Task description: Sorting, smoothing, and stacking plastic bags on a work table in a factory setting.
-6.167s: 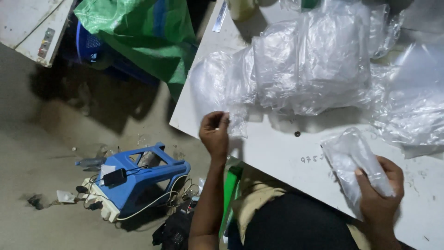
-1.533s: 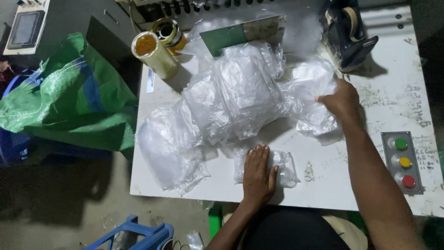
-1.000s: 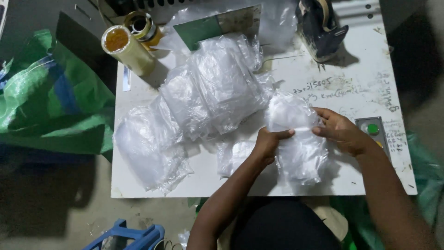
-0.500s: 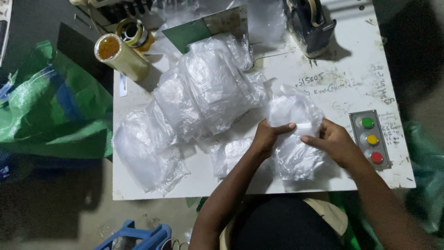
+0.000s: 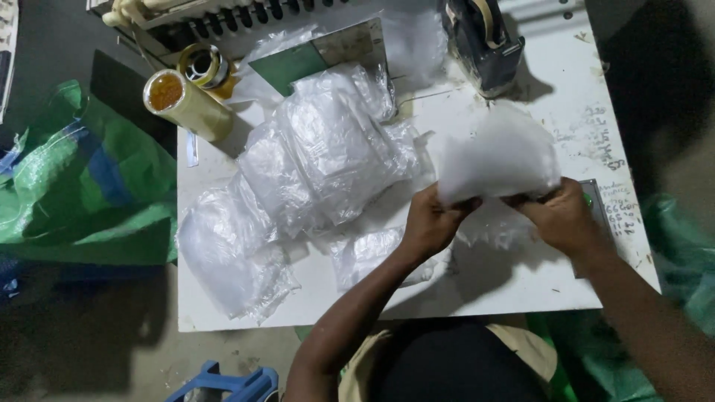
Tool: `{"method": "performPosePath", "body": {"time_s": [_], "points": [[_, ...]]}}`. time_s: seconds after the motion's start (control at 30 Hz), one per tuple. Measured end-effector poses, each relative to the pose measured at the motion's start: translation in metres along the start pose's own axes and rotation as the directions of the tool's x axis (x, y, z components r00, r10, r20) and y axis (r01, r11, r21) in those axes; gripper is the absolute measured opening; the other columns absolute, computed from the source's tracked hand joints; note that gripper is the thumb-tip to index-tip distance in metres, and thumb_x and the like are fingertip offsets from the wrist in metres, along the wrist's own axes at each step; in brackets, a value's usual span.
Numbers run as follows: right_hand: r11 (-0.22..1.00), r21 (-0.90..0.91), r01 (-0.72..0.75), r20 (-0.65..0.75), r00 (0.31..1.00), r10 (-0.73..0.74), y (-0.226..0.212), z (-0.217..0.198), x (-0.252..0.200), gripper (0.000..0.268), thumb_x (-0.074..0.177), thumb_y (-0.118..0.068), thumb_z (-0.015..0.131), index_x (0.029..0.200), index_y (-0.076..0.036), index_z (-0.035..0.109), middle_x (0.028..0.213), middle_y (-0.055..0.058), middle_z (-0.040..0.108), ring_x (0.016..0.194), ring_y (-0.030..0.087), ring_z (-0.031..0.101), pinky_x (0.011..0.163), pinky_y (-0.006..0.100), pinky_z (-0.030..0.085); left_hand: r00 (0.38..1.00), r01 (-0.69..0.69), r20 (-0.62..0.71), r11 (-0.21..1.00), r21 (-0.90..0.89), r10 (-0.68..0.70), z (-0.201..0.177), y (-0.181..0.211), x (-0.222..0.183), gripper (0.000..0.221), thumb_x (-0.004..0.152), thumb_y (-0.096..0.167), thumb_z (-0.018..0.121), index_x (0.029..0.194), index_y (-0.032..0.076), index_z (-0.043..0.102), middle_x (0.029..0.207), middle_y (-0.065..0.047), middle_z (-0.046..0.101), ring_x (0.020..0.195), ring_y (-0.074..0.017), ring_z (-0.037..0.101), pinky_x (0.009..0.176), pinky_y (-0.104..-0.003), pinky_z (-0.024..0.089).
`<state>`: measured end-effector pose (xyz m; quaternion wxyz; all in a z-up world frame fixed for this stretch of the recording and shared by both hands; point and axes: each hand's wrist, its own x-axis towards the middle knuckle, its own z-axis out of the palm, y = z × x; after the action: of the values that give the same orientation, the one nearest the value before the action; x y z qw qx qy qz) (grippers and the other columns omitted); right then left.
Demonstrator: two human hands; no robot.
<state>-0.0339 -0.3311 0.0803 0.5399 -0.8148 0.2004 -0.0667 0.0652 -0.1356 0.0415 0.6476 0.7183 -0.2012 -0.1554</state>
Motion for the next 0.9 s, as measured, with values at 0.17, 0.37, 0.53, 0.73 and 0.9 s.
{"method": "performPosePath", "body": {"time_s": [0.17, 0.37, 0.53, 0.73, 0.9], "points": [[0.666, 0.085, 0.741, 0.150, 0.651, -0.744, 0.023, 0.009, 0.020, 0.079, 0.095, -0.072, 0.039, 0.100, -0.002, 0.076, 0.118, 0.020, 0.071, 0.127, 0.041, 0.062, 0.129, 0.060, 0.024, 0.809, -0.588, 0.215, 0.762, 0.271, 0.548, -0.018, 0.004, -0.001, 0.017, 0.094, 0.014, 0.073, 0.110, 0.019, 0.076, 0.125, -0.002, 0.074, 0.124, -0.0272, 0.068, 0.118, -0.048, 0.041], [0.894, -0.097, 0.437, 0.247, 0.881, -0.404, 0.117, 0.050, -0.023, 0.049, 0.081, -0.035, 0.081, 0.118, -0.006, 0.069, 0.121, 0.015, 0.075, 0.120, 0.039, 0.066, 0.117, 0.059, 0.040, 0.829, -0.521, 0.403, 0.798, 0.302, 0.389, -0.031, -0.052, -0.033, 0.017, 0.092, 0.004, 0.070, 0.106, 0.010, 0.077, 0.113, -0.010, 0.078, 0.120, -0.0314, 0.069, 0.117, -0.051, 0.040], [0.995, -0.002, -0.103, -0.095, 0.990, 0.102, 0.038, 0.056, -0.040, 0.021, 0.101, -0.024, 0.072, 0.103, -0.005, 0.063, 0.061, 0.006, 0.062, 0.060, 0.020, 0.054, 0.066, 0.045, 0.048, 0.916, 0.280, 0.250, 0.945, 0.166, -0.315, -0.039, -0.014, -0.031, 0.060, 0.096, 0.061, 0.067, 0.080, 0.003, 0.061, 0.071, -0.014, 0.060, 0.070, -0.0283, 0.060, 0.071, -0.048, 0.044], [0.407, -0.578, 0.707, 0.205, 0.608, -0.767, 0.046, 0.064, -0.024, 0.090, 0.075, -0.044, 0.079, 0.154, -0.017, 0.046, 0.164, 0.009, 0.042, 0.150, 0.032, 0.039, 0.122, 0.048, 0.036, 0.917, 0.354, 0.196, 0.935, -0.006, -0.346, -0.037, -0.015, -0.015, 0.057, 0.100, 0.045, 0.064, 0.139, 0.004, 0.056, 0.114, -0.022, 0.067, 0.118, -0.0394, 0.064, 0.102, -0.056, 0.046], [0.553, -0.444, 0.706, 0.216, 0.683, -0.698, 0.048, 0.066, -0.001, 0.051, 0.085, -0.040, 0.078, 0.131, -0.020, 0.069, 0.125, 0.001, 0.073, 0.116, 0.028, 0.069, 0.089, 0.041, 0.055, 0.937, 0.346, -0.029, 0.935, -0.080, -0.349, -0.033, 0.027, -0.025, 0.060, 0.103, 0.037, 0.057, 0.153, 0.005, 0.045, 0.101, -0.018, 0.066, 0.106, -0.0302, 0.062, 0.095, -0.047, 0.047]]}}
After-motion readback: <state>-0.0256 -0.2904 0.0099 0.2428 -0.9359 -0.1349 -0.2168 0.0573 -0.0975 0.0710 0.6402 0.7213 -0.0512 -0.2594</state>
